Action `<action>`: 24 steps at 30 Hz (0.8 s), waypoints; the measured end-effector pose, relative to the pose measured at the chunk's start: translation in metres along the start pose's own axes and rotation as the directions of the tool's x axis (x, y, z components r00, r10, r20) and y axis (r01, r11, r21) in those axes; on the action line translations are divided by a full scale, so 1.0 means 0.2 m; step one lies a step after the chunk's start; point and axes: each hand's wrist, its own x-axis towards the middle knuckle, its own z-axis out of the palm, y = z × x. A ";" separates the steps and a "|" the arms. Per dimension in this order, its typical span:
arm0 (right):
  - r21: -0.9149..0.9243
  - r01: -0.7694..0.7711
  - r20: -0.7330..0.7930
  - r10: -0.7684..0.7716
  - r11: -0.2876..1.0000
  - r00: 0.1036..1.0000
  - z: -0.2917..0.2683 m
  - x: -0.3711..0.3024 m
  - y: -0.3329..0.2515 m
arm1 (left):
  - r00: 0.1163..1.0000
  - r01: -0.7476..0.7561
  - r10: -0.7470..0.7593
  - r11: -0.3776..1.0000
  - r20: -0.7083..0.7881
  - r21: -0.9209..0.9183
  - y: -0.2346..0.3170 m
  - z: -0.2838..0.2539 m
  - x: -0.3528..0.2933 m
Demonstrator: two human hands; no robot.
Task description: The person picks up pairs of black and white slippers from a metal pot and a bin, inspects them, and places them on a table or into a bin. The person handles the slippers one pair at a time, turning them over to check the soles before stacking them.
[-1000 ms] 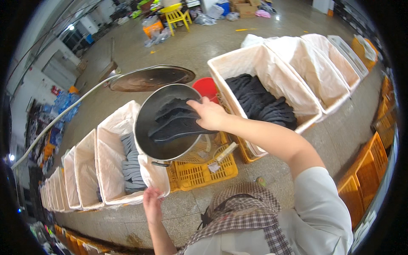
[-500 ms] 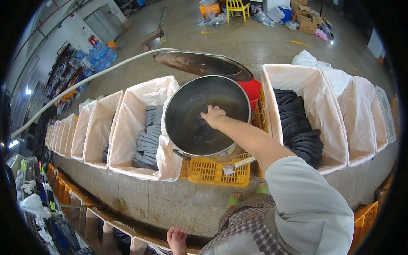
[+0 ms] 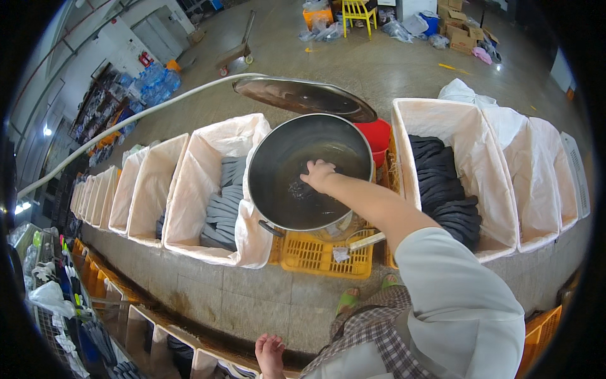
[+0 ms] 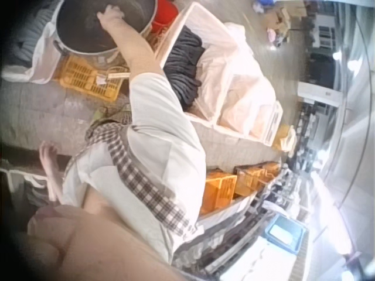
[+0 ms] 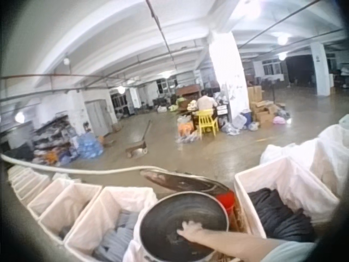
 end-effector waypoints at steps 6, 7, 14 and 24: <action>-0.072 0.107 -0.248 -0.121 0.992 0.961 -0.24 -0.35 0.24 | 0.996 0.029 -0.036 0.996 0.082 0.079 0.08 0.12 0.10; -0.101 0.113 -0.292 -0.138 0.988 0.946 -0.28 -0.41 0.27 | 0.991 0.025 -0.037 0.995 0.126 0.094 0.10 0.15 0.12; -0.233 0.113 -0.484 -0.216 0.966 0.848 -0.32 -0.76 0.46 | 0.959 -0.049 -0.010 0.979 0.284 0.198 0.12 0.39 0.17; -0.166 0.068 -0.594 -0.155 0.984 0.789 -0.23 -1.01 0.62 | 0.897 -0.012 -0.128 0.949 0.422 0.314 0.08 0.60 0.18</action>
